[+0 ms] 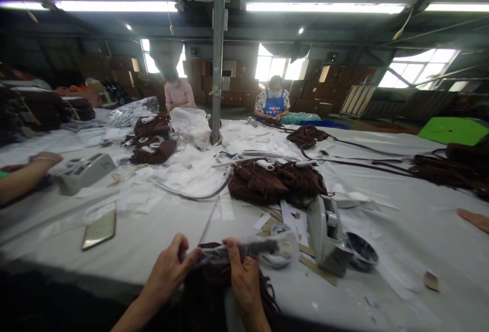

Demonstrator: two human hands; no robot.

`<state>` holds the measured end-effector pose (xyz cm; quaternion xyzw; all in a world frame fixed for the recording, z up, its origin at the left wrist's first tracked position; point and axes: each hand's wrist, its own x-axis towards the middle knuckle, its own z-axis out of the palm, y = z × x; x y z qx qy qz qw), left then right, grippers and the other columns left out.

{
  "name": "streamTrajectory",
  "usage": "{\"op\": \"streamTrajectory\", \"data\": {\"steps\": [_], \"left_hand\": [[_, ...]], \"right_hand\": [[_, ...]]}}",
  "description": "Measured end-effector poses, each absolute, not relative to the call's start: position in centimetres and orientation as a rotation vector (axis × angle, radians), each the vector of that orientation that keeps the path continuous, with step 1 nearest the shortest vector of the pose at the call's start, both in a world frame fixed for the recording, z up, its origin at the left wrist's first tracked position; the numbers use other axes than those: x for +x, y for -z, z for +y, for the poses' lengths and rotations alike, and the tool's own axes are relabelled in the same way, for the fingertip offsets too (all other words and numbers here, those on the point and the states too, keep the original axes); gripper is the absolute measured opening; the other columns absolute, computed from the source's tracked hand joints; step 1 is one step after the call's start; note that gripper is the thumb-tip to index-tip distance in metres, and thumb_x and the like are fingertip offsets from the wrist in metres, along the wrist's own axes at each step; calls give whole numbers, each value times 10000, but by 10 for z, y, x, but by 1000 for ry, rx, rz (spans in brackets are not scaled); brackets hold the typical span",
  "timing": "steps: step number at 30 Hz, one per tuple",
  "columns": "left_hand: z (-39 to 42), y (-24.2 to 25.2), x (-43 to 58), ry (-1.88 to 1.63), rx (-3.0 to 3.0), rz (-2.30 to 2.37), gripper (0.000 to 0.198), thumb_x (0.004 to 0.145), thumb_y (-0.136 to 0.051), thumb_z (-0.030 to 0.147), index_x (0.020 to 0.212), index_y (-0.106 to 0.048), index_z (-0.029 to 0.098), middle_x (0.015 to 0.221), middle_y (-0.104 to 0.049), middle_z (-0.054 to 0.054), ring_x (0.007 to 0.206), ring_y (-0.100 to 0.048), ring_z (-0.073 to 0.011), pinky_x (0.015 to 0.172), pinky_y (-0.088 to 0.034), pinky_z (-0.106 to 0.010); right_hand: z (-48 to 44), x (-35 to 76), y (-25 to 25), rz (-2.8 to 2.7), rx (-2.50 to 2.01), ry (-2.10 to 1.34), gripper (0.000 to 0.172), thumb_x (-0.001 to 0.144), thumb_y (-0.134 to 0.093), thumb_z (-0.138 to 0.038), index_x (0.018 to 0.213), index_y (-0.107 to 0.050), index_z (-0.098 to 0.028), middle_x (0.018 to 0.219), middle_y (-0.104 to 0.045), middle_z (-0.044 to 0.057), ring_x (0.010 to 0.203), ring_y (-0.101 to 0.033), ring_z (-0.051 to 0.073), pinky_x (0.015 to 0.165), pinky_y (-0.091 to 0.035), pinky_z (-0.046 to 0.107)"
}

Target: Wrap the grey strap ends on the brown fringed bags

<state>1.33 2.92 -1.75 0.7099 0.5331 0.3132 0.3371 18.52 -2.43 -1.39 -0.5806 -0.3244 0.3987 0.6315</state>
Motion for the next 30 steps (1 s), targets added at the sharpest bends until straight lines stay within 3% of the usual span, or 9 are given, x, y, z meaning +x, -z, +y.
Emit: {"op": "streamTrajectory", "data": {"steps": [4, 12, 18, 24, 28, 30], "left_hand": [[21, 21, 5, -707, 1803, 1386, 410, 847, -465, 620, 691, -406, 245, 532, -437, 59, 525, -452, -172, 557, -301, -272], [4, 21, 9, -818, 1658, 1285, 426, 856, -426, 638, 708, -413, 239, 573, -388, 65, 519, -391, -144, 532, -305, -246], [4, 18, 16, -928, 1589, 1260, 447, 872, -395, 639, 690, -450, 234, 581, -457, 45, 538, -444, -151, 545, -355, -253], [-2, 27, 12, -903, 1326, 1278, 493, 821, -393, 721, 718, -432, 241, 484, -361, 89, 430, -418, -139, 432, -372, -237], [-1, 24, 9, -859, 1483, 1318, 421, 793, -531, 643, 747, -431, 237, 458, -417, 90, 425, -450, -146, 453, -363, -245], [0, 21, 9, -864, 1539, 1336, 397, 738, -647, 568, 820, -461, 226, 550, -518, 65, 483, -492, -150, 496, -389, -254]], "right_hand": [[-24, 185, 15, -762, -1334, -921, 486, 743, -674, -601, 899, -756, -149, 753, -735, 73, 844, -693, 283, 680, -559, 320], [-27, 184, 25, -757, -1353, -868, 464, 781, -647, -583, 895, -743, -144, 834, -738, 90, 853, -684, 265, 665, -546, 302], [-28, 187, 28, -775, -1370, -854, 435, 815, -614, -571, 893, -735, -160, 834, -733, 77, 811, -679, 241, 667, -532, 298], [-28, 186, 26, -798, -1367, -853, 450, 812, -626, -561, 933, -736, -143, 829, -738, 85, 831, -682, 246, 708, -525, 305], [-27, 184, 25, -786, -1377, -874, 468, 790, -642, -580, 923, -736, -141, 835, -744, 82, 844, -685, 254, 697, -529, 299], [-26, 185, 25, -790, -1392, -872, 480, 778, -646, -594, 912, -735, -142, 839, -746, 81, 853, -685, 258, 702, -532, 299]]}}
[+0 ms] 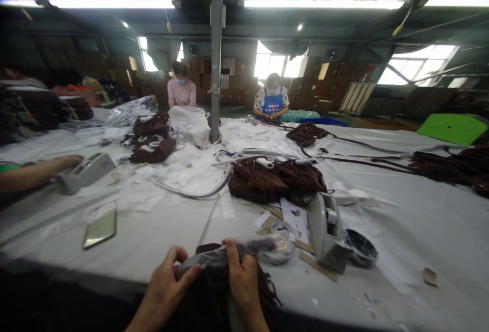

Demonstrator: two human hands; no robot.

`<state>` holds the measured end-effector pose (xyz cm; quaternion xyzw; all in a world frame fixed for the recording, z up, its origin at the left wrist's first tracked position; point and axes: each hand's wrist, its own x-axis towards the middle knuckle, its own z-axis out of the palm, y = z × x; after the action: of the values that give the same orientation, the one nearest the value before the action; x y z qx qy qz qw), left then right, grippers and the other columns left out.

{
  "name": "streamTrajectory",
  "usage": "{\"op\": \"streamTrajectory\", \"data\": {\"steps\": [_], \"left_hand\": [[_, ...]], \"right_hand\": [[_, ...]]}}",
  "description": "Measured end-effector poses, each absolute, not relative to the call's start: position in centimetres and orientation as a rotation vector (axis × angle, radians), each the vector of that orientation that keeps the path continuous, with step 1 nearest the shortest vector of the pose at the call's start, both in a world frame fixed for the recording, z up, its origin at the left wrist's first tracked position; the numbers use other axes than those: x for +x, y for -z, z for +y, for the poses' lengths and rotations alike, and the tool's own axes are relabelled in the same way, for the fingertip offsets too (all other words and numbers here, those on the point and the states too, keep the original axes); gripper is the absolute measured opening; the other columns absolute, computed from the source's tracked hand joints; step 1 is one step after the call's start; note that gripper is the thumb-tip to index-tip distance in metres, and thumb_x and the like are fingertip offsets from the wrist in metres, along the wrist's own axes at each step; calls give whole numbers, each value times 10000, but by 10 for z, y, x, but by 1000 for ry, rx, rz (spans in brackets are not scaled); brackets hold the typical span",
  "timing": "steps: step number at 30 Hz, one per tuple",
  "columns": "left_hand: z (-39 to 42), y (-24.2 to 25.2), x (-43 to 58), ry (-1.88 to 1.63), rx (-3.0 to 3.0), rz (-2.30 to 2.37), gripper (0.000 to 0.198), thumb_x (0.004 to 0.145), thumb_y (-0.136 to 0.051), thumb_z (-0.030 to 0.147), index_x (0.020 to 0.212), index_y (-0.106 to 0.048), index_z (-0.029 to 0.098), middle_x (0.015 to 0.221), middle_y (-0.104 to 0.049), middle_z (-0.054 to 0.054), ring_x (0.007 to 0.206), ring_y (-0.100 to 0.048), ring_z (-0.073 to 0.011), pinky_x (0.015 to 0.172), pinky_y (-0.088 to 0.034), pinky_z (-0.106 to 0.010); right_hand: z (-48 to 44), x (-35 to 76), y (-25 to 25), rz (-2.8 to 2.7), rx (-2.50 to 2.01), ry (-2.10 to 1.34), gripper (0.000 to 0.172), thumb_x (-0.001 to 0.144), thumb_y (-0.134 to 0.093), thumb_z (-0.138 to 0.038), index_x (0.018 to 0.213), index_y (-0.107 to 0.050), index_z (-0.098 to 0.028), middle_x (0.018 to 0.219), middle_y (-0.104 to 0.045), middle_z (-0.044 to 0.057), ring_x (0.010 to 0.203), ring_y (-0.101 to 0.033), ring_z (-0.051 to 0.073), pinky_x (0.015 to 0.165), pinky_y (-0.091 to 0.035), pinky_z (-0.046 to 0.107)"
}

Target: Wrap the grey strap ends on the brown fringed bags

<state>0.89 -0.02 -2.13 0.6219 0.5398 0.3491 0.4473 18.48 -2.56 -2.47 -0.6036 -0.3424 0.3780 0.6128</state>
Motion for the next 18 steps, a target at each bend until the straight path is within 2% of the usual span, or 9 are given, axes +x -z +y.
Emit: {"op": "streamTrajectory", "data": {"steps": [3, 6, 12, 18], "left_hand": [[0, 20, 9, -857, 1439, 1266, 401, 740, -669, 530, 885, -467, 216, 657, -571, 40, 530, -514, -143, 525, -423, -258], [-2, 25, 7, -829, 1290, 1142, 370, 800, -604, 550, 859, -458, 216, 589, -533, 60, 482, -487, -125, 499, -419, -245], [-4, 32, 2, -989, 1209, 1118, 359, 873, -505, 564, 868, -493, 205, 589, -568, 45, 545, -572, -137, 583, -450, -246], [-4, 34, 2, -962, 1129, 1135, 403, 874, -486, 596, 781, -492, 204, 553, -574, 34, 559, -570, -146, 599, -437, -256]], "right_hand": [[-25, 186, 24, -802, -1412, -881, 492, 775, -637, -608, 926, -733, -149, 835, -746, 77, 867, -684, 266, 701, -535, 303], [-25, 186, 23, -801, -1439, -910, 502, 778, -623, -621, 930, -732, -155, 791, -739, 66, 830, -685, 265, 677, -536, 306], [-24, 185, 19, -766, -1461, -894, 544, 732, -653, -638, 929, -756, -141, 658, -717, 44, 703, -677, 246, 628, -530, 301], [-24, 184, 18, -755, -1454, -860, 541, 734, -663, -619, 957, -759, -135, 632, -710, 47, 662, -669, 239, 568, -519, 293]]}}
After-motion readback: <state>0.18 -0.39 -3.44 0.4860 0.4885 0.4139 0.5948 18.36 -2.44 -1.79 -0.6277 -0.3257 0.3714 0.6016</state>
